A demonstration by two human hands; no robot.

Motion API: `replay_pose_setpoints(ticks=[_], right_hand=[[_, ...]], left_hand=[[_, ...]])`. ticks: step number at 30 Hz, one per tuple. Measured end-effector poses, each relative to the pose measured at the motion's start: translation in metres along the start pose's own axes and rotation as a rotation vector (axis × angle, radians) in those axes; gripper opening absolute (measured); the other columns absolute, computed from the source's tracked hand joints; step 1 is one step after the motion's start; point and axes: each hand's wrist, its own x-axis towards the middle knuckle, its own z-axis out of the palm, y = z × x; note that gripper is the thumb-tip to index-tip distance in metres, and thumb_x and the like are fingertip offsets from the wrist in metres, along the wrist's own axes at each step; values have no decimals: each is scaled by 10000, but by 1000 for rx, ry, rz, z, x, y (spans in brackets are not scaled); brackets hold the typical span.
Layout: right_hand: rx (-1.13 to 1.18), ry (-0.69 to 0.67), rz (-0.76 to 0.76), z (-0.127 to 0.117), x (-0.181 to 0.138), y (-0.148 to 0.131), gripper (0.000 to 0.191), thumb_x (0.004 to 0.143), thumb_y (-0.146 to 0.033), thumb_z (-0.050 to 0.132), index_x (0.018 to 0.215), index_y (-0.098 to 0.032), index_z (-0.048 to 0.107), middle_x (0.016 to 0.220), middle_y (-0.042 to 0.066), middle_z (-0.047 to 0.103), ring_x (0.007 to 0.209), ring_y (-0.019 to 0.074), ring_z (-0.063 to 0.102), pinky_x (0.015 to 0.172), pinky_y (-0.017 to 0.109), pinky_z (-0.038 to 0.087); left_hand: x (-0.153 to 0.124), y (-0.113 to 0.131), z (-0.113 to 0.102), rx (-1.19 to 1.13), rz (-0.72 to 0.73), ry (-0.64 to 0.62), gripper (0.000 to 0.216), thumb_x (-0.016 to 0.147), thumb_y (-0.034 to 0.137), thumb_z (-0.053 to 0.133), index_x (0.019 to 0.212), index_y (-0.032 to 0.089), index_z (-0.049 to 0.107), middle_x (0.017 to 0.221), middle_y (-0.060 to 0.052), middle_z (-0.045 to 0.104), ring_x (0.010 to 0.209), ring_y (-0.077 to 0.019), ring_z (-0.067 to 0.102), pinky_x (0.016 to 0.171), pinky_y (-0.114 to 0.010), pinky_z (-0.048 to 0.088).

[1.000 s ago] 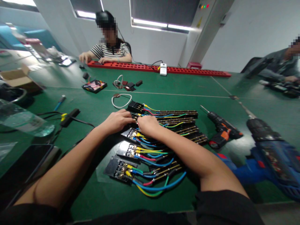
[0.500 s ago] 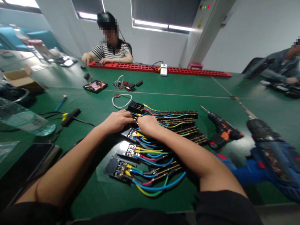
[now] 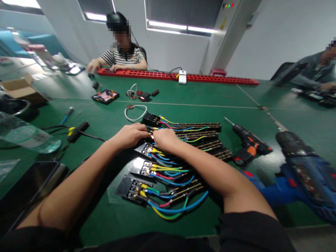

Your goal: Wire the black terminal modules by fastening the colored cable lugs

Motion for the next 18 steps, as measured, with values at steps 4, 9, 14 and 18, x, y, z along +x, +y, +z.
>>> replay_pose_setpoints(ticks=[4,9,14,18], right_hand=[[-6,1,-10,-1,1,0,336,1016,-312,405,1071,-152,696,1054,166,762,988,289,727,838,360,537],[-15,-5,-24,-3,2,0,321,1001,-290,422,1072,-152,702,1060,171,764,977,302,731,807,373,550],[-23,-36,-11,-7,2,0,322,1004,-301,427,1085,-151,701,1076,177,761,988,300,731,824,369,550],[-22,-33,-16,-7,1,0,321,1004,-304,434,1095,-149,699,1073,175,762,989,297,731,830,366,550]], left_hand=[[2,0,0,-27,8,-7,346,934,133,524,1163,292,730,988,-56,660,897,-197,596,720,-279,447],[4,-3,4,-90,59,31,329,931,116,509,1113,239,754,921,-66,652,832,-191,598,751,-305,453],[5,-7,8,-139,86,59,320,922,114,504,1085,218,759,888,-73,641,809,-187,595,741,-304,454],[5,-7,7,-147,89,58,312,927,126,503,1085,211,758,889,-78,637,806,-188,594,740,-309,459]])
